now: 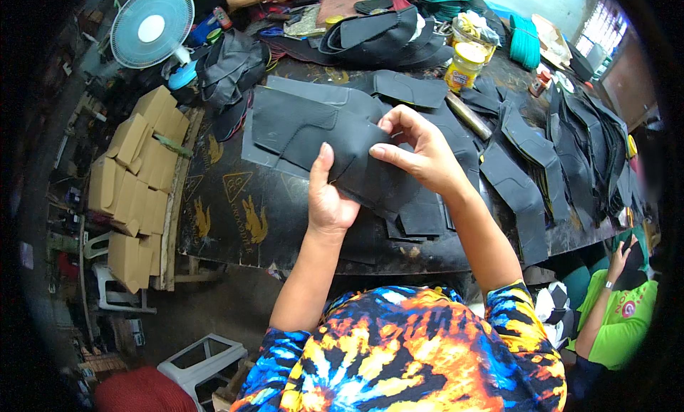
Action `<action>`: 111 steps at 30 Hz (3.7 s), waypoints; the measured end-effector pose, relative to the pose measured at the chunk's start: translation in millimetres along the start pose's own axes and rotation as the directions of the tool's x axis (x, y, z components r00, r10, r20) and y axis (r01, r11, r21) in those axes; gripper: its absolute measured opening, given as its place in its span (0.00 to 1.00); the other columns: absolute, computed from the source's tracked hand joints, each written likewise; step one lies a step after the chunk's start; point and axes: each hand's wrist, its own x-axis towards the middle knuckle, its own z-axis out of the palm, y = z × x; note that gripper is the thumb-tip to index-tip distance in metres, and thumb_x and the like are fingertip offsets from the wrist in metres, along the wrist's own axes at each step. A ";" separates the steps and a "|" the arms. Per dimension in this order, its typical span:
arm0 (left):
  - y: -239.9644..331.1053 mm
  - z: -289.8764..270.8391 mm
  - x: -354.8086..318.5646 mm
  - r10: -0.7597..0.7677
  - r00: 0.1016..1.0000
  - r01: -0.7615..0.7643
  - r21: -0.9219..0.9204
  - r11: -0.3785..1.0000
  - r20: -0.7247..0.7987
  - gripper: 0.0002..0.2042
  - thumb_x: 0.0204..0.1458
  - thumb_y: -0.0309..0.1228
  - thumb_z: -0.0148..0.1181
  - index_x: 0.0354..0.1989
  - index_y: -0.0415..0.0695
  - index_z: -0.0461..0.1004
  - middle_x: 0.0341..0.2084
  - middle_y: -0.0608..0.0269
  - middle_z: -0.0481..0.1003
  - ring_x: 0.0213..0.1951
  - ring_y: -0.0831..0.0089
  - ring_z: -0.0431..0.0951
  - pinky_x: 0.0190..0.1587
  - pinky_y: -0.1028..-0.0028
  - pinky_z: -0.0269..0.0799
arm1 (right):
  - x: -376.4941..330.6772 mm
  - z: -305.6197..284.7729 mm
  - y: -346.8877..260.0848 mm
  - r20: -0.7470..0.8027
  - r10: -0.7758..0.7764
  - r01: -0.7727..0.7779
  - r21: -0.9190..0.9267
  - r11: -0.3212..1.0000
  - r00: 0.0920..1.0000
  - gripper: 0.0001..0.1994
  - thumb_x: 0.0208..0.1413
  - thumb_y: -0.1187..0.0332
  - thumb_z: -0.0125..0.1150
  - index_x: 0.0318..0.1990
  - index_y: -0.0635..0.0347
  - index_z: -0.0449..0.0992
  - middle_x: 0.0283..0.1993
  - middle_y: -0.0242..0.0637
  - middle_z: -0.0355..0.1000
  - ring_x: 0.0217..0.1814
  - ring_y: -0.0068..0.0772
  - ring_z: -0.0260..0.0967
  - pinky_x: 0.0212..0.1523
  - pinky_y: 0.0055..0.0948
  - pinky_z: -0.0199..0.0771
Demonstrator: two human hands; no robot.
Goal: The person repeatedly picks up black and yellow rubber-like pieces from a worktable, flips them over, and places them into separate piles. The person handles the pieces one at a time, occasionally moving other items aside to reach the work area.
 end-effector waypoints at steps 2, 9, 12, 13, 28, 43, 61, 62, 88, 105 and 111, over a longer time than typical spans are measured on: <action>3.6 -0.8 -0.8 0.027 0.999 -0.027 -0.011 1.000 -0.019 0.31 0.61 0.50 0.55 0.64 0.38 0.65 0.60 0.51 0.71 0.61 0.56 0.71 0.66 0.55 0.63 | 1.6 -2.7 0.9 0.045 0.097 -0.104 0.213 0.971 0.994 0.13 0.57 0.67 0.69 0.41 0.55 0.68 0.40 0.22 0.64 0.44 0.13 0.60 0.46 0.17 0.63; 19.3 -10.1 -5.8 -0.013 0.999 0.007 -0.149 0.989 -0.038 0.29 0.60 0.45 0.58 0.66 0.41 0.65 0.64 0.53 0.69 0.64 0.53 0.68 0.69 0.50 0.56 | -0.2 -12.9 -0.1 -0.068 0.074 -0.035 0.463 0.886 0.995 0.11 0.64 0.60 0.63 0.41 0.53 0.67 0.36 0.19 0.63 0.39 0.10 0.58 0.42 0.17 0.60; 31.7 -17.8 -7.5 -0.036 0.999 0.028 -0.244 0.969 -0.027 0.25 0.61 0.42 0.56 0.63 0.40 0.69 0.61 0.52 0.71 0.63 0.54 0.70 0.69 0.49 0.58 | -9.2 -22.3 -3.6 -0.130 0.073 0.010 0.549 0.836 0.989 0.10 0.63 0.62 0.63 0.43 0.53 0.68 0.37 0.20 0.67 0.41 0.10 0.62 0.43 0.16 0.62; 36.8 -21.0 -9.5 -0.047 0.998 0.056 -0.238 0.970 0.044 0.25 0.62 0.42 0.56 0.63 0.41 0.69 0.61 0.52 0.72 0.62 0.53 0.70 0.68 0.49 0.58 | -13.7 -28.7 -5.8 -0.157 0.048 0.041 0.519 0.854 0.986 0.10 0.63 0.62 0.63 0.44 0.53 0.69 0.37 0.20 0.67 0.41 0.10 0.62 0.44 0.15 0.62; 84.8 -55.7 -5.1 0.001 0.992 0.028 -0.233 0.972 0.124 0.24 0.63 0.42 0.54 0.64 0.43 0.69 0.64 0.55 0.70 0.65 0.56 0.67 0.69 0.47 0.54 | -179.4 -212.7 -45.7 -0.717 -0.123 0.087 -0.087 0.992 0.686 0.10 0.65 0.67 0.60 0.51 0.57 0.74 0.47 0.26 0.72 0.51 0.17 0.67 0.55 0.19 0.62; 33.4 -24.0 -4.9 -0.137 0.986 0.158 -0.285 0.945 0.092 0.25 0.61 0.44 0.55 0.60 0.41 0.71 0.57 0.54 0.75 0.59 0.55 0.74 0.65 0.53 0.63 | -212.0 -177.4 -7.0 -0.744 -0.102 -0.536 -0.562 0.629 0.660 0.11 0.58 0.72 0.67 0.46 0.64 0.77 0.39 0.31 0.74 0.38 0.21 0.70 0.43 0.22 0.73; 9.5 -9.1 -6.3 -0.207 0.976 0.216 -0.232 0.949 0.061 0.27 0.65 0.45 0.49 0.65 0.38 0.64 0.62 0.50 0.70 0.63 0.55 0.70 0.68 0.52 0.59 | -0.9 -9.1 9.1 -0.053 0.130 -0.132 -0.042 0.990 0.990 0.12 0.59 0.64 0.67 0.46 0.60 0.77 0.40 0.22 0.73 0.43 0.12 0.68 0.46 0.18 0.69; 13.2 -10.4 -7.1 -0.219 0.974 0.225 -0.256 0.940 0.052 0.27 0.65 0.45 0.49 0.66 0.38 0.64 0.62 0.49 0.70 0.63 0.54 0.70 0.68 0.52 0.59 | -0.6 -6.7 9.1 -0.055 0.093 -0.092 0.011 0.996 0.994 0.11 0.59 0.64 0.67 0.44 0.59 0.77 0.40 0.21 0.72 0.42 0.11 0.67 0.46 0.18 0.69; 59.2 -57.4 -44.1 0.029 0.998 -0.015 -0.202 0.979 0.063 0.37 0.62 0.62 0.40 0.73 0.50 0.54 0.61 0.48 0.69 0.66 0.48 0.65 0.63 0.31 0.55 | 168.7 -113.6 75.6 0.189 -0.126 0.224 -0.702 0.676 0.974 0.14 0.60 0.64 0.63 0.51 0.58 0.80 0.48 0.42 0.80 0.50 0.36 0.78 0.54 0.33 0.74; 45.5 -25.0 -7.3 -0.001 1.000 -0.007 -0.256 0.967 -0.029 0.37 0.61 0.69 0.32 0.68 0.55 0.60 0.64 0.40 0.64 0.64 0.43 0.65 0.62 0.36 0.61 | 38.7 -20.6 15.4 0.203 0.057 -0.004 -0.255 0.967 0.977 0.17 0.64 0.63 0.61 0.56 0.61 0.75 0.41 0.31 0.75 0.40 0.18 0.71 0.45 0.24 0.74; 48.5 -32.6 2.6 -0.021 0.998 0.024 0.064 0.998 -0.051 0.34 0.63 0.60 0.44 0.64 0.41 0.64 0.60 0.44 0.69 0.62 0.53 0.69 0.64 0.52 0.64 | -12.5 17.0 2.2 0.224 0.238 -0.184 -0.237 0.954 0.945 0.23 0.55 0.77 0.67 0.58 0.59 0.68 0.32 0.29 0.74 0.35 0.15 0.70 0.39 0.20 0.72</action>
